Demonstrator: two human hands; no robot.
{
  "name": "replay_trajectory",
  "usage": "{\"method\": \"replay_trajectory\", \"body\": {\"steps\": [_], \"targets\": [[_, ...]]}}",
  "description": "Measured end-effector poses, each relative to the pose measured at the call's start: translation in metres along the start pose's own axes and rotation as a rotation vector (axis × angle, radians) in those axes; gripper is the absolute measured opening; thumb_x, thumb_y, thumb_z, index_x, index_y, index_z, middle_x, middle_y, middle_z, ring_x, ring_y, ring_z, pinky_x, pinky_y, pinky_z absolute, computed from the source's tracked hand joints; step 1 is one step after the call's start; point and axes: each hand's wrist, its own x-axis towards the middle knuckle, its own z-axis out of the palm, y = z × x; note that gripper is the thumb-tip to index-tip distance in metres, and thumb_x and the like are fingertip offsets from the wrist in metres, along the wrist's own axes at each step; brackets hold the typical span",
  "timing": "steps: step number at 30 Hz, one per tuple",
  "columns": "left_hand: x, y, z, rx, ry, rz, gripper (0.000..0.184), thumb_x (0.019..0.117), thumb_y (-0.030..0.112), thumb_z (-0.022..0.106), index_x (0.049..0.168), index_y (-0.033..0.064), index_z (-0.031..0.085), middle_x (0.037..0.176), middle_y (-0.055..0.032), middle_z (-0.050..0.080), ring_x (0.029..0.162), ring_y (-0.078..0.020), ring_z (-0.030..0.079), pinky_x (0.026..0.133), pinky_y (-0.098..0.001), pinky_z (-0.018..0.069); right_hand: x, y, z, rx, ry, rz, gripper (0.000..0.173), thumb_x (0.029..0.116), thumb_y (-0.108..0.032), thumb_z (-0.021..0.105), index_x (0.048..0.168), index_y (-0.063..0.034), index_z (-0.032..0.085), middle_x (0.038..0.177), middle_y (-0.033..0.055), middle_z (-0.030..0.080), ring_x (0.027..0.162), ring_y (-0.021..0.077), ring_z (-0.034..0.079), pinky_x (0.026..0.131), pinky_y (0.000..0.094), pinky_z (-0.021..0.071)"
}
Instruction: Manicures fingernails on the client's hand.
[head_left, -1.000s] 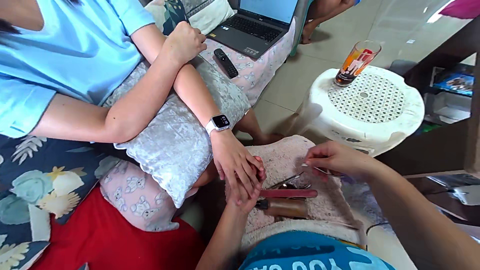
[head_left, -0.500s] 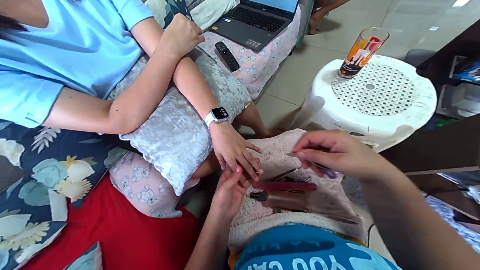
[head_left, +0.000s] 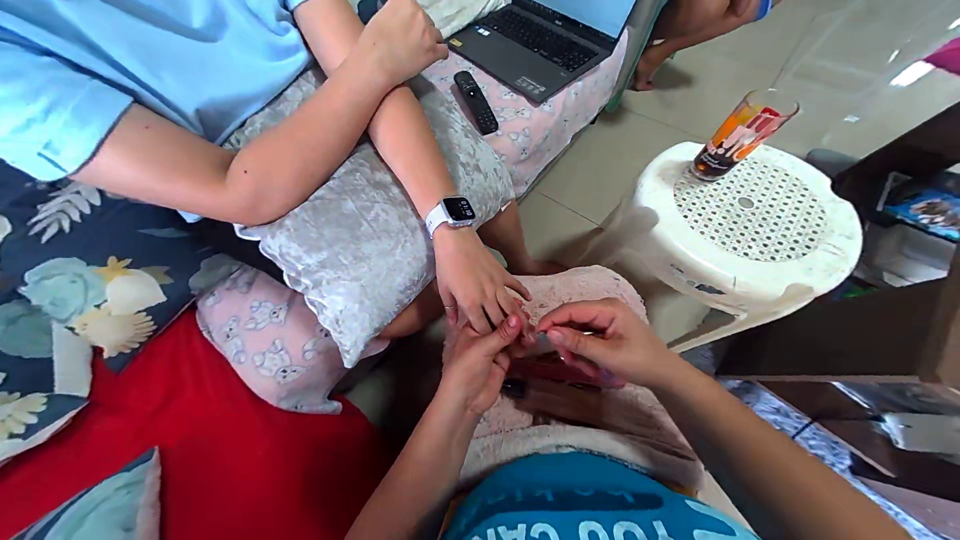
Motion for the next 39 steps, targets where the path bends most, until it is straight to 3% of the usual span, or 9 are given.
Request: {"method": "replay_trajectory", "body": {"steps": [5,10,16,25,39], "targets": [[0.004,-0.001,-0.003,-0.006,-0.017,-0.026,0.010,0.0974,-0.002,0.059,0.106,-0.0006,0.063,0.088,-0.0102,0.070,0.075,-0.0131,0.068,0.072,-0.0259,0.0586,0.002,-0.008,-0.023,0.005,-0.065,0.193,0.019,0.1032,-0.014,0.060,0.110,-0.0036,0.074,0.077,-0.0026,0.073,0.058,0.0034,0.065,0.053,0.0188,0.0560],[0.001,0.004,-0.004,0.032,-0.006,-0.027,0.009,0.0970,-0.003,0.060,0.101,0.0006,0.068,0.085,-0.0078,0.072,0.077,-0.0123,0.069,0.076,-0.0267,0.0586,0.013,-0.011,-0.017,-0.096,-0.138,0.255,0.020,0.1030,-0.017,0.061,0.111,-0.0062,0.076,0.075,-0.0055,0.070,0.058,-0.0003,0.060,0.053,0.0148,0.0513],[0.001,0.007,-0.004,0.058,0.003,-0.017,0.009,0.0954,-0.005,0.062,0.098,0.0006,0.069,0.084,-0.0070,0.072,0.075,-0.0110,0.069,0.076,-0.0254,0.0585,0.017,-0.016,-0.014,-0.170,-0.145,0.271,0.020,0.1026,-0.017,0.061,0.110,-0.0070,0.076,0.075,-0.0067,0.069,0.057,-0.0018,0.060,0.052,0.0131,0.0506],[0.001,0.007,-0.004,0.041,-0.004,-0.025,0.011,0.0957,-0.007,0.060,0.097,-0.0003,0.069,0.084,-0.0082,0.072,0.076,-0.0119,0.069,0.078,-0.0263,0.0589,0.016,-0.014,-0.014,-0.149,-0.157,0.258,0.020,0.1033,-0.015,0.060,0.111,-0.0056,0.076,0.077,-0.0036,0.073,0.062,0.0019,0.067,0.057,0.0158,0.0565],[0.002,0.008,0.000,0.089,0.029,-0.020,0.011,0.0941,-0.009,0.062,0.096,-0.0008,0.069,0.085,-0.0079,0.071,0.076,-0.0119,0.069,0.078,-0.0265,0.0587,0.020,-0.015,-0.012,-0.197,-0.141,0.244,0.017,0.1018,-0.014,0.062,0.107,-0.0055,0.076,0.076,-0.0056,0.072,0.060,-0.0008,0.064,0.056,0.0145,0.0546]]}}
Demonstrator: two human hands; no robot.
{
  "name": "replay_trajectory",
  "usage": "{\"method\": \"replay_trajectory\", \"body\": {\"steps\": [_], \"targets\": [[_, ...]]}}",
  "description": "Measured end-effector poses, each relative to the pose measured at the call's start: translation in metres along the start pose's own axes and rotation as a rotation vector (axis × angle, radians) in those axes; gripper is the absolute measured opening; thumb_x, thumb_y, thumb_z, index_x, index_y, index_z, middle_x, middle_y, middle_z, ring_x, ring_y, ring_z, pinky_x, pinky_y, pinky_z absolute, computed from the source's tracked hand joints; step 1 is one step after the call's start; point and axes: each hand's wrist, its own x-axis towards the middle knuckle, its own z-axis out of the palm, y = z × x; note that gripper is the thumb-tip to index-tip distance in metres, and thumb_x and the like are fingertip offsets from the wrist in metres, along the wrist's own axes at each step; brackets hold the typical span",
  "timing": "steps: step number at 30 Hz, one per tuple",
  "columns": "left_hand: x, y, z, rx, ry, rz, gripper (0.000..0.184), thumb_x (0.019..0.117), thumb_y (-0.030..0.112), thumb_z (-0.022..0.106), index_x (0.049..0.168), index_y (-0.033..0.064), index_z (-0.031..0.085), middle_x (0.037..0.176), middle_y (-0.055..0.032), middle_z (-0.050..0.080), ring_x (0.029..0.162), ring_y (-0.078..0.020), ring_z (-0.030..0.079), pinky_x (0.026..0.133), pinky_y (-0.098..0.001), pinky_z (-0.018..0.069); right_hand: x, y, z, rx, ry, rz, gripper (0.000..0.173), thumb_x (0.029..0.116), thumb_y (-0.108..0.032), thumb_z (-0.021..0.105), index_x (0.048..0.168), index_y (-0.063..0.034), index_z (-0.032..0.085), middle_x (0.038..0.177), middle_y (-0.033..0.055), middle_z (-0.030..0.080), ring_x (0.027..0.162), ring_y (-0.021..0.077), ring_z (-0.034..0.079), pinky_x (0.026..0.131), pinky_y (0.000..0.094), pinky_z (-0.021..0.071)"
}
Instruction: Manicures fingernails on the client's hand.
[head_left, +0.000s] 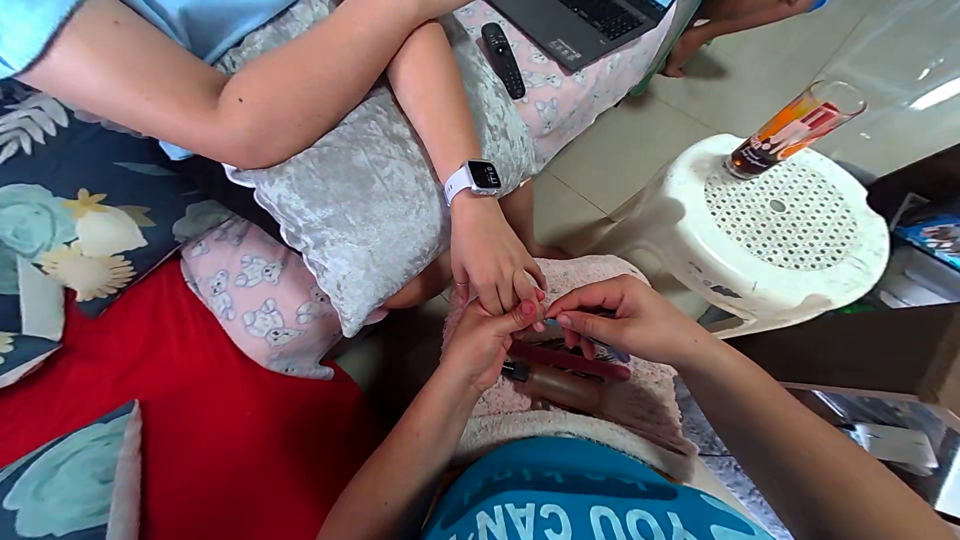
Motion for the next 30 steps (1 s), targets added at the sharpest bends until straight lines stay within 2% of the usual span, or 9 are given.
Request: {"method": "replay_trajectory", "body": {"steps": [10,16,20,25,30], "targets": [[0.000,0.000,0.000,-0.019,-0.007,0.004,0.011,0.0942,-0.009,0.061,0.097,-0.0011,0.069,0.084,-0.0079,0.071,0.076,-0.0120,0.069,0.079,-0.0266,0.0589,0.000,0.000,0.000,-0.089,0.008,-0.033,0.019,0.1015,-0.017,0.061,0.107,-0.0077,0.076,0.074,-0.0091,0.067,0.058,-0.0066,0.056,0.053,0.0098,0.0474],[-0.001,0.000,0.000,-0.017,0.001,0.001,0.012,0.0950,-0.008,0.060,0.095,-0.0006,0.069,0.082,-0.0079,0.071,0.075,-0.0117,0.069,0.078,-0.0265,0.0585,0.000,0.000,-0.003,-0.119,-0.006,-0.052,0.020,0.1022,-0.019,0.061,0.109,-0.0084,0.077,0.074,-0.0089,0.067,0.059,-0.0070,0.057,0.053,0.0096,0.0479],[-0.002,0.000,0.001,-0.014,-0.006,0.007,0.011,0.0947,-0.009,0.061,0.096,-0.0011,0.069,0.083,-0.0086,0.071,0.076,-0.0123,0.068,0.078,-0.0268,0.0584,0.002,-0.004,-0.007,-0.120,-0.049,-0.050,0.020,0.1029,-0.018,0.061,0.109,-0.0076,0.077,0.076,-0.0056,0.072,0.062,-0.0019,0.065,0.057,0.0137,0.0554],[-0.003,0.001,0.003,-0.010,0.003,0.007,0.011,0.0948,-0.008,0.061,0.096,-0.0009,0.069,0.084,-0.0088,0.072,0.076,-0.0125,0.069,0.078,-0.0267,0.0587,0.006,-0.011,-0.012,-0.178,-0.086,-0.070,0.019,0.1024,-0.018,0.062,0.106,-0.0079,0.077,0.075,-0.0060,0.072,0.061,-0.0035,0.064,0.055,0.0120,0.0530],[-0.004,0.002,0.004,0.021,0.019,0.012,0.010,0.0948,-0.008,0.061,0.097,-0.0012,0.068,0.085,-0.0083,0.071,0.076,-0.0122,0.069,0.077,-0.0268,0.0586,0.013,-0.020,-0.017,-0.296,-0.146,-0.116,0.018,0.1013,-0.017,0.062,0.103,-0.0072,0.078,0.074,-0.0059,0.070,0.060,-0.0050,0.062,0.057,0.0122,0.0540]]}}
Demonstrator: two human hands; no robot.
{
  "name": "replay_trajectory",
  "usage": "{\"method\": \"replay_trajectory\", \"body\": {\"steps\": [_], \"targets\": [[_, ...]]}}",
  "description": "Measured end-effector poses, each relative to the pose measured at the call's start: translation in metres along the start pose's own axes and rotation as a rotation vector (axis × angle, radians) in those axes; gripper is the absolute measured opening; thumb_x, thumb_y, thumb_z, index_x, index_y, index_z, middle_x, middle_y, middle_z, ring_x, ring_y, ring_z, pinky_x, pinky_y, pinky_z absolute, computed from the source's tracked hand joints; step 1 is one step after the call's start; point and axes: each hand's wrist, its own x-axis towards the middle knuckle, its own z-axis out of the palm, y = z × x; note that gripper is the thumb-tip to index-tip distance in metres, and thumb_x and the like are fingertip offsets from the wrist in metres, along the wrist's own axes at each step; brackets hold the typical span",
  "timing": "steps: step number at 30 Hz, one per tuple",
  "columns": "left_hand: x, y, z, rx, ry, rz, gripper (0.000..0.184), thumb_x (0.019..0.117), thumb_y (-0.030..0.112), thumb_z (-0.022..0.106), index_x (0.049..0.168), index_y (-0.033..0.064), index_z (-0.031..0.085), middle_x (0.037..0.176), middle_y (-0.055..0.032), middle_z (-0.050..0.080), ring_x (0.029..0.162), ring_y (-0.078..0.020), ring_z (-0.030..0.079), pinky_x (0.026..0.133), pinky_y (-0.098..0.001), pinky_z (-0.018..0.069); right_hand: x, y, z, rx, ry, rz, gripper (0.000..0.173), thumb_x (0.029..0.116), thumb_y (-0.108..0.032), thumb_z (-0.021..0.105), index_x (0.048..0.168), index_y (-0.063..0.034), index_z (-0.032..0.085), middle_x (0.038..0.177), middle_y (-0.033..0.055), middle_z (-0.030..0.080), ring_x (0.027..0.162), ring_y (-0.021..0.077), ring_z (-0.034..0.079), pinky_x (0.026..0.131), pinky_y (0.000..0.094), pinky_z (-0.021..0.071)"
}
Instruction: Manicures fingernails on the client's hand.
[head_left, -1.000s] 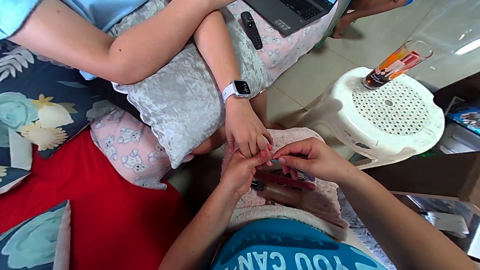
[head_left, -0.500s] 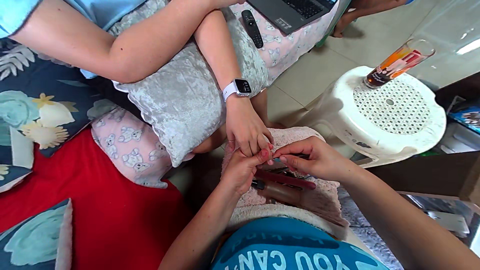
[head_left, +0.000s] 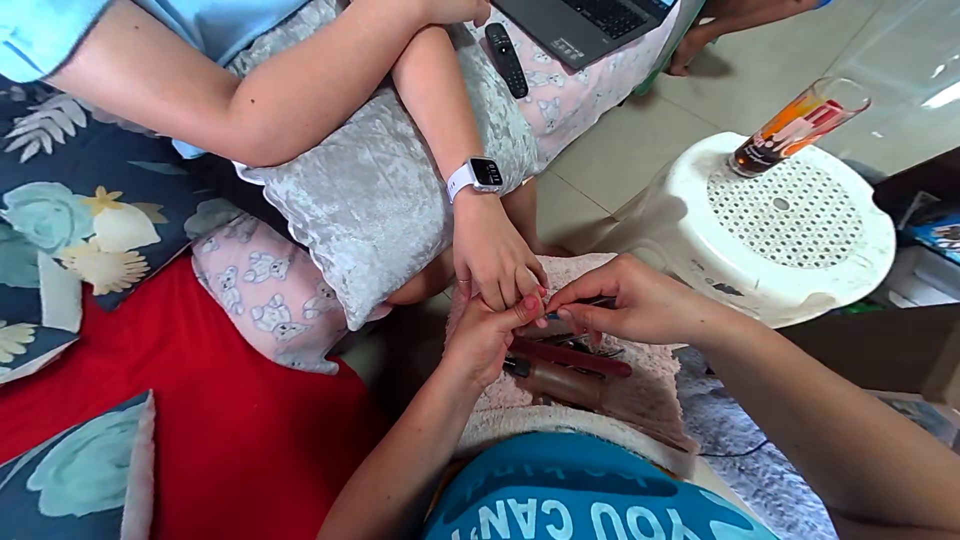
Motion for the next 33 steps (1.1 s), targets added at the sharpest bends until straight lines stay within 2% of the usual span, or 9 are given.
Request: {"method": "replay_trajectory", "body": {"steps": [12,21,27,33], "targets": [[-0.001,0.002,0.004,0.023,0.042,-0.005,0.006,0.0930,-0.007,0.066,0.094,-0.0010,0.068,0.080,-0.0086,0.071,0.070,-0.0100,0.067,0.069,-0.0223,0.0571,0.006,-0.007,-0.006,-0.113,-0.048,-0.012,0.017,0.1005,-0.016,0.062,0.101,-0.0088,0.077,0.073,-0.0061,0.069,0.060,-0.0055,0.059,0.057,0.0124,0.0509],[0.000,0.001,0.003,0.011,0.021,0.005,0.008,0.0931,-0.008,0.065,0.094,-0.0009,0.068,0.081,-0.0095,0.072,0.071,-0.0105,0.068,0.071,-0.0235,0.0577,0.005,-0.004,-0.007,-0.129,-0.035,-0.035,0.017,0.0997,-0.017,0.062,0.103,-0.0105,0.078,0.075,-0.0074,0.069,0.062,-0.0074,0.057,0.057,0.0118,0.0478],[-0.001,0.002,0.005,0.015,0.031,-0.001,0.007,0.0932,-0.008,0.064,0.096,-0.0023,0.068,0.080,-0.0093,0.071,0.071,-0.0109,0.068,0.071,-0.0236,0.0584,0.007,-0.007,-0.011,-0.099,-0.085,-0.003,0.017,0.1004,-0.015,0.062,0.103,-0.0085,0.078,0.074,-0.0051,0.071,0.060,-0.0038,0.063,0.057,0.0140,0.0545],[0.000,0.002,0.005,0.032,0.042,0.007,0.008,0.0922,-0.008,0.065,0.092,-0.0004,0.067,0.080,-0.0079,0.070,0.070,-0.0100,0.067,0.069,-0.0227,0.0565,0.016,-0.016,-0.015,-0.250,-0.117,-0.049,0.017,0.0988,-0.014,0.063,0.097,-0.0100,0.079,0.071,-0.0055,0.070,0.059,-0.0037,0.061,0.055,0.0153,0.0532]]}}
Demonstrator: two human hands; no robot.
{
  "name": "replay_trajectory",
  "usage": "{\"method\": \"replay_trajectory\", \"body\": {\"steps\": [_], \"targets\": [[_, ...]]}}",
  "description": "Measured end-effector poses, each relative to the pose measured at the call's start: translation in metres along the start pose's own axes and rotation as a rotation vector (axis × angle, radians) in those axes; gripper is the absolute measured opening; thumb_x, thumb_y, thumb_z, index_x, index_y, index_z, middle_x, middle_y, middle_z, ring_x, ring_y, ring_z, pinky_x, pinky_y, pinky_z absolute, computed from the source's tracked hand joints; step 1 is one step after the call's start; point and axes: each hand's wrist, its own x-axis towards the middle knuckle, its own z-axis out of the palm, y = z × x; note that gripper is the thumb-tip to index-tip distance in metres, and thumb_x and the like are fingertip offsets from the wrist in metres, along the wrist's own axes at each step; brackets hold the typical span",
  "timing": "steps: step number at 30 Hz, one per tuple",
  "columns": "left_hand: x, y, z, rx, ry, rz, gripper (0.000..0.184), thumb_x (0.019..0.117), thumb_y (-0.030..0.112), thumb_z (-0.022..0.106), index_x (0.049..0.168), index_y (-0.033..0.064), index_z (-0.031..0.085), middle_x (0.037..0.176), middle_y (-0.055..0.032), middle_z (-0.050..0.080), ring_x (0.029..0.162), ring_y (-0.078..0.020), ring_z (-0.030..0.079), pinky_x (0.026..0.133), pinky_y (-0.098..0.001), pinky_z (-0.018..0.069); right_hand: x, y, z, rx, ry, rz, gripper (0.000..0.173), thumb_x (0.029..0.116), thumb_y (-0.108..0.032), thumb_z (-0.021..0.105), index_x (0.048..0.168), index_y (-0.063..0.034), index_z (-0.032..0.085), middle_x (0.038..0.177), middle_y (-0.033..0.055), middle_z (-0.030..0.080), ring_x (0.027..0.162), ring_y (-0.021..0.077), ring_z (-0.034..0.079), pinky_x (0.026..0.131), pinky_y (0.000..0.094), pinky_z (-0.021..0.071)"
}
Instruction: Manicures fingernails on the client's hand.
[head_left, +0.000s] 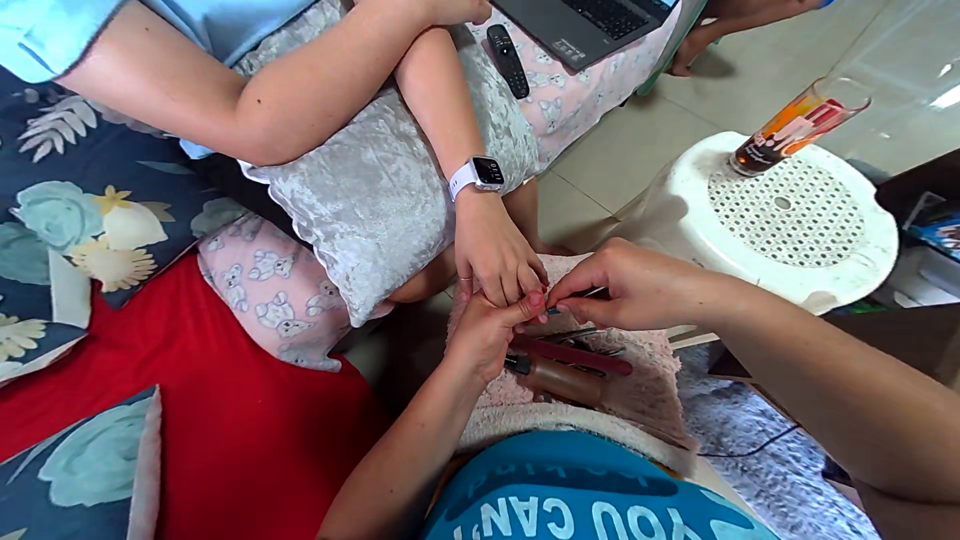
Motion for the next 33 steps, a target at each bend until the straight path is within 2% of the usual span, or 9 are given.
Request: {"method": "replay_trajectory", "body": {"steps": [6,12,17,19,21,23,27,30,33], "targets": [[-0.001,0.001,0.003,-0.002,0.036,-0.003,0.009,0.0919,-0.009,0.065,0.094,-0.0006,0.066,0.082,-0.0078,0.071,0.073,-0.0112,0.068,0.071,-0.0248,0.0582,0.010,-0.014,-0.006,-0.206,-0.060,0.021,0.017,0.0974,-0.017,0.064,0.088,-0.0132,0.078,0.067,-0.0061,0.065,0.059,0.0008,0.057,0.054,0.0237,0.0476],[0.000,0.001,0.002,0.012,0.047,-0.005,0.009,0.0899,-0.009,0.068,0.092,-0.0004,0.067,0.081,-0.0079,0.071,0.073,-0.0119,0.069,0.071,-0.0248,0.0583,0.009,-0.008,0.000,-0.216,-0.016,-0.038,0.015,0.0954,-0.016,0.065,0.086,-0.0128,0.076,0.067,-0.0065,0.064,0.058,0.0003,0.056,0.053,0.0219,0.0456],[0.002,0.000,-0.002,0.011,-0.027,-0.001,0.007,0.0919,-0.007,0.067,0.094,-0.0010,0.068,0.080,-0.0095,0.071,0.071,-0.0118,0.067,0.069,-0.0242,0.0571,0.001,-0.001,-0.008,-0.097,-0.030,-0.002,0.015,0.0970,-0.012,0.064,0.096,-0.0116,0.079,0.071,-0.0051,0.068,0.059,-0.0001,0.058,0.055,0.0205,0.0499],[0.004,0.000,-0.007,-0.019,-0.116,-0.003,0.009,0.0942,-0.006,0.064,0.101,-0.0022,0.069,0.085,-0.0122,0.073,0.075,-0.0141,0.070,0.073,-0.0261,0.0590,-0.007,0.006,-0.021,0.084,-0.033,0.022,0.014,0.0984,-0.009,0.065,0.097,-0.0078,0.079,0.068,-0.0025,0.068,0.052,0.0022,0.059,0.048,0.0200,0.0504],[0.008,-0.001,-0.013,-0.047,-0.213,0.007,0.013,0.0938,-0.004,0.065,0.106,-0.0029,0.069,0.092,-0.0155,0.074,0.081,-0.0171,0.072,0.078,-0.0285,0.0596,-0.016,0.006,-0.030,0.299,0.072,-0.031,0.016,0.0994,-0.008,0.061,0.101,-0.0048,0.077,0.068,-0.0018,0.069,0.048,0.0025,0.057,0.041,0.0179,0.0467],[0.013,-0.003,-0.014,-0.047,-0.266,0.020,0.020,0.0905,-0.005,0.068,0.111,-0.0036,0.069,0.097,-0.0163,0.074,0.085,-0.0177,0.073,0.080,-0.0291,0.0600,-0.016,-0.005,-0.021,0.525,0.337,-0.149,0.020,0.1021,-0.010,0.056,0.107,-0.0009,0.073,0.070,0.0004,0.067,0.051,0.0042,0.058,0.043,0.0182,0.0501],[0.017,-0.011,-0.003,-0.029,-0.187,0.091,0.014,0.0854,-0.009,0.072,0.095,0.0004,0.071,0.088,-0.0091,0.074,0.079,-0.0137,0.072,0.077,-0.0285,0.0607,0.006,-0.022,0.034,0.690,0.744,-0.243,0.021,0.1037,-0.014,0.057,0.118,-0.0020,0.068,0.077,0.0026,0.067,0.057,0.0075,0.061,0.050,0.0229,0.0552],[0.016,-0.017,0.000,0.009,-0.094,0.149,0.016,0.0835,-0.010,0.070,0.092,0.0039,0.069,0.084,-0.0043,0.073,0.076,-0.0099,0.070,0.072,-0.0266,0.0597,-0.005,-0.012,0.064,0.622,0.666,-0.148,0.020,0.1021,-0.015,0.061,0.114,-0.0007,0.070,0.079,0.0000,0.068,0.061,0.0018,0.061,0.055,0.0179,0.0538],[0.017,-0.020,0.000,0.002,-0.124,0.150,0.027,0.0842,-0.009,0.073,0.110,-0.0046,0.069,0.096,-0.0131,0.075,0.086,-0.0159,0.073,0.079,-0.0300,0.0608,-0.044,0.006,0.067,0.481,0.440,0.046,0.022,0.1026,-0.021,0.061,0.106,-0.0029,0.074,0.081,-0.0026,0.070,0.065,-0.0027,0.061,0.060,0.0159,0.0540]]}}
